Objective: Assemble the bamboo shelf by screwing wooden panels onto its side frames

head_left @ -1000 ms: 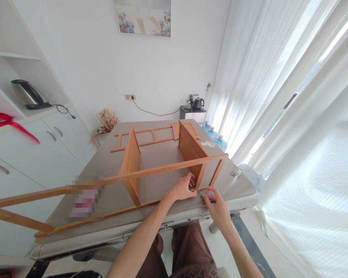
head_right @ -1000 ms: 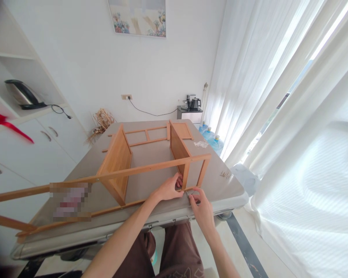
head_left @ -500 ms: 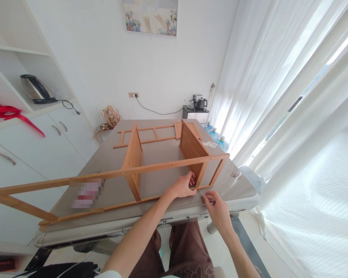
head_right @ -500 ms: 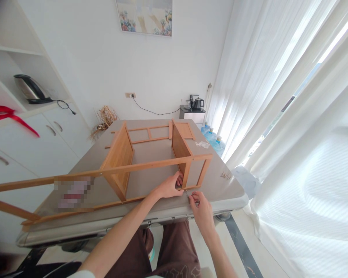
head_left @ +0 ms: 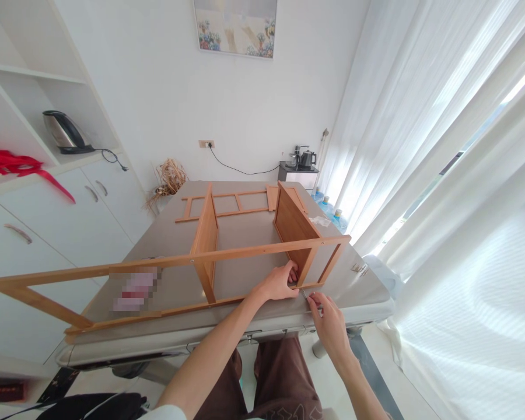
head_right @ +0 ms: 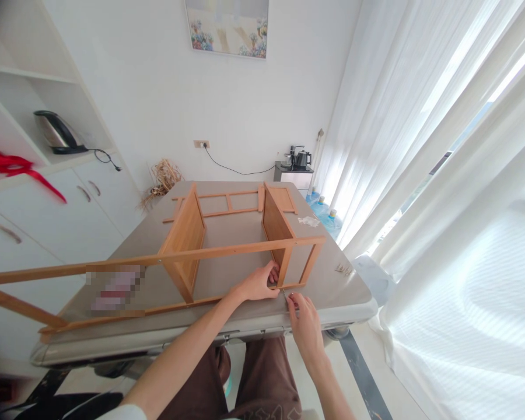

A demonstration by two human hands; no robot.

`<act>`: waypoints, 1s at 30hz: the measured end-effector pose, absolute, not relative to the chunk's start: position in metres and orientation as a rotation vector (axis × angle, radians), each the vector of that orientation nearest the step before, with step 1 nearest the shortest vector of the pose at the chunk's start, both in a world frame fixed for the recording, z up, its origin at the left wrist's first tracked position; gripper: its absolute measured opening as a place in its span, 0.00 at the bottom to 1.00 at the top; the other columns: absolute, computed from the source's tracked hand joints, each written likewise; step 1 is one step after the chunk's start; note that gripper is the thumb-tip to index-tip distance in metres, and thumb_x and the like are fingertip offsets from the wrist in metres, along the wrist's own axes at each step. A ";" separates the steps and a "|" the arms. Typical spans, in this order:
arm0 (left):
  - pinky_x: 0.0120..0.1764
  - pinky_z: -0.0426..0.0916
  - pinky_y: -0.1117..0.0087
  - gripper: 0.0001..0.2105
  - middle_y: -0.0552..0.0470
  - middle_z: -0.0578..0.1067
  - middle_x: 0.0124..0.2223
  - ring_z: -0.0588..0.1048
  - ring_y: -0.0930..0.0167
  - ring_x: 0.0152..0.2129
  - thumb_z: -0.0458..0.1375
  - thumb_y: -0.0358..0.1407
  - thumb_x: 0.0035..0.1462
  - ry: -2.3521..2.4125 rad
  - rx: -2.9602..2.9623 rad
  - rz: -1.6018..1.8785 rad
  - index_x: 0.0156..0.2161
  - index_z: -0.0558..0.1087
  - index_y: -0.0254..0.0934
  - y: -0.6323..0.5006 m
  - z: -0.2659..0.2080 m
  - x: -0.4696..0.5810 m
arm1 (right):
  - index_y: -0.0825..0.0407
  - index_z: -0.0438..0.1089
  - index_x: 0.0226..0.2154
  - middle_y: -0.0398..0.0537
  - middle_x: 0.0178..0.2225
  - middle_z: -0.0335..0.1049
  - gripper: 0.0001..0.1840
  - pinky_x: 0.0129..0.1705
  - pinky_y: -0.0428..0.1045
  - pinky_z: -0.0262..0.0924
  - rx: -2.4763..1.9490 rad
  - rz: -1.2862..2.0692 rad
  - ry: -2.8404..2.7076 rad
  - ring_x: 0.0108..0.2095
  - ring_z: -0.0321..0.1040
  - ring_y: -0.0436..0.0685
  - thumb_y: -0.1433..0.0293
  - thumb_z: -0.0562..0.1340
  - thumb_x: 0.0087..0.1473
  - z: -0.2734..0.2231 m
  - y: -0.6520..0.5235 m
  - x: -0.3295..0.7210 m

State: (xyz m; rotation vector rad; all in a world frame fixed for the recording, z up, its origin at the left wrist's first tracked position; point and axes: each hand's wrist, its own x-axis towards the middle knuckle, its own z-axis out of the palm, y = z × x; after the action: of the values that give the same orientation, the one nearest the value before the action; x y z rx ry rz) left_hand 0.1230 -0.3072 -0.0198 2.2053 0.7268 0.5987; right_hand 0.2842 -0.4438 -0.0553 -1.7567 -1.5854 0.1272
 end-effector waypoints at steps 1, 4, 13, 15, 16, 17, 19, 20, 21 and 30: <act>0.39 0.70 0.68 0.24 0.54 0.75 0.38 0.75 0.69 0.33 0.65 0.34 0.45 0.726 2.206 0.598 0.47 0.62 0.41 -0.307 -0.020 0.123 | 0.49 0.71 0.37 0.49 0.33 0.73 0.18 0.35 0.51 0.64 -1.756 0.112 -1.591 0.32 0.70 0.57 0.57 0.51 0.66 -0.056 -0.443 0.284; 0.39 0.70 0.68 0.24 0.54 0.76 0.38 0.75 0.69 0.33 0.64 0.34 0.45 0.726 2.208 0.598 0.47 0.62 0.41 -0.307 -0.021 0.123 | 0.49 0.70 0.37 0.48 0.32 0.73 0.18 0.35 0.51 0.63 -1.748 0.065 -1.615 0.31 0.70 0.56 0.59 0.50 0.67 -0.056 -0.442 0.283; 0.40 0.70 0.67 0.24 0.54 0.76 0.38 0.76 0.68 0.33 0.65 0.34 0.44 0.728 2.211 0.601 0.47 0.62 0.41 -0.307 -0.020 0.123 | 0.49 0.71 0.42 0.50 0.34 0.74 0.16 0.40 0.53 0.61 -1.718 -0.094 -1.746 0.36 0.69 0.59 0.63 0.50 0.68 -0.051 -0.444 0.281; 0.40 0.70 0.67 0.24 0.54 0.76 0.38 0.75 0.68 0.33 0.65 0.34 0.45 0.727 2.210 0.600 0.47 0.62 0.41 -0.307 -0.019 0.122 | 0.49 0.72 0.43 0.51 0.34 0.74 0.16 0.41 0.54 0.60 -1.718 -0.126 -1.773 0.37 0.68 0.60 0.64 0.50 0.68 -0.051 -0.445 0.280; 0.40 0.70 0.67 0.24 0.54 0.76 0.38 0.75 0.68 0.33 0.65 0.34 0.45 0.725 2.210 0.599 0.47 0.62 0.41 -0.307 -0.019 0.122 | 0.49 0.72 0.43 0.51 0.34 0.74 0.16 0.42 0.54 0.60 -1.719 -0.141 -1.784 0.37 0.68 0.60 0.64 0.50 0.68 -0.051 -0.445 0.279; 0.40 0.70 0.67 0.24 0.54 0.76 0.38 0.76 0.68 0.34 0.65 0.34 0.45 0.725 2.210 0.599 0.47 0.62 0.41 -0.307 -0.019 0.122 | 0.50 0.72 0.43 0.51 0.33 0.74 0.16 0.42 0.54 0.59 -1.722 -0.157 -1.791 0.37 0.68 0.60 0.64 0.50 0.68 -0.051 -0.445 0.278; 0.39 0.70 0.67 0.24 0.54 0.76 0.38 0.76 0.68 0.34 0.65 0.34 0.45 0.725 2.212 0.599 0.47 0.62 0.41 -0.307 -0.020 0.122 | 0.50 0.72 0.43 0.51 0.32 0.73 0.16 0.42 0.55 0.58 -1.731 -0.188 -1.796 0.36 0.67 0.60 0.64 0.50 0.68 -0.052 -0.446 0.277; 0.39 0.69 0.67 0.24 0.53 0.76 0.38 0.76 0.68 0.34 0.65 0.34 0.45 0.726 2.213 0.598 0.47 0.61 0.41 -0.307 -0.020 0.122 | 0.50 0.72 0.42 0.51 0.31 0.73 0.16 0.42 0.55 0.58 -1.733 -0.201 -1.797 0.35 0.67 0.60 0.64 0.50 0.68 -0.053 -0.446 0.276; 0.39 0.69 0.67 0.24 0.54 0.76 0.38 0.76 0.68 0.33 0.65 0.34 0.45 0.729 2.216 0.597 0.47 0.61 0.41 -0.306 -0.021 0.122 | 0.50 0.72 0.42 0.50 0.31 0.73 0.16 0.42 0.55 0.58 -1.733 -0.213 -1.799 0.35 0.67 0.60 0.64 0.50 0.68 -0.054 -0.446 0.276; 0.40 0.69 0.67 0.26 0.53 0.77 0.38 0.76 0.67 0.34 0.65 0.35 0.44 0.734 2.230 0.596 0.48 0.61 0.41 -0.305 -0.021 0.122 | 0.49 0.71 0.39 0.50 0.34 0.75 0.17 0.40 0.54 0.61 -1.763 -0.003 -1.594 0.34 0.71 0.59 0.57 0.52 0.65 -0.057 -0.441 0.280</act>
State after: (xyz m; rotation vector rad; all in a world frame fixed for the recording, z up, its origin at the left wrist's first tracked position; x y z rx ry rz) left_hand 0.1218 -0.3053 -0.0208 2.2297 0.7344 0.5961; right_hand 0.2796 -0.4409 -0.0566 -1.7633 -1.5943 -0.0028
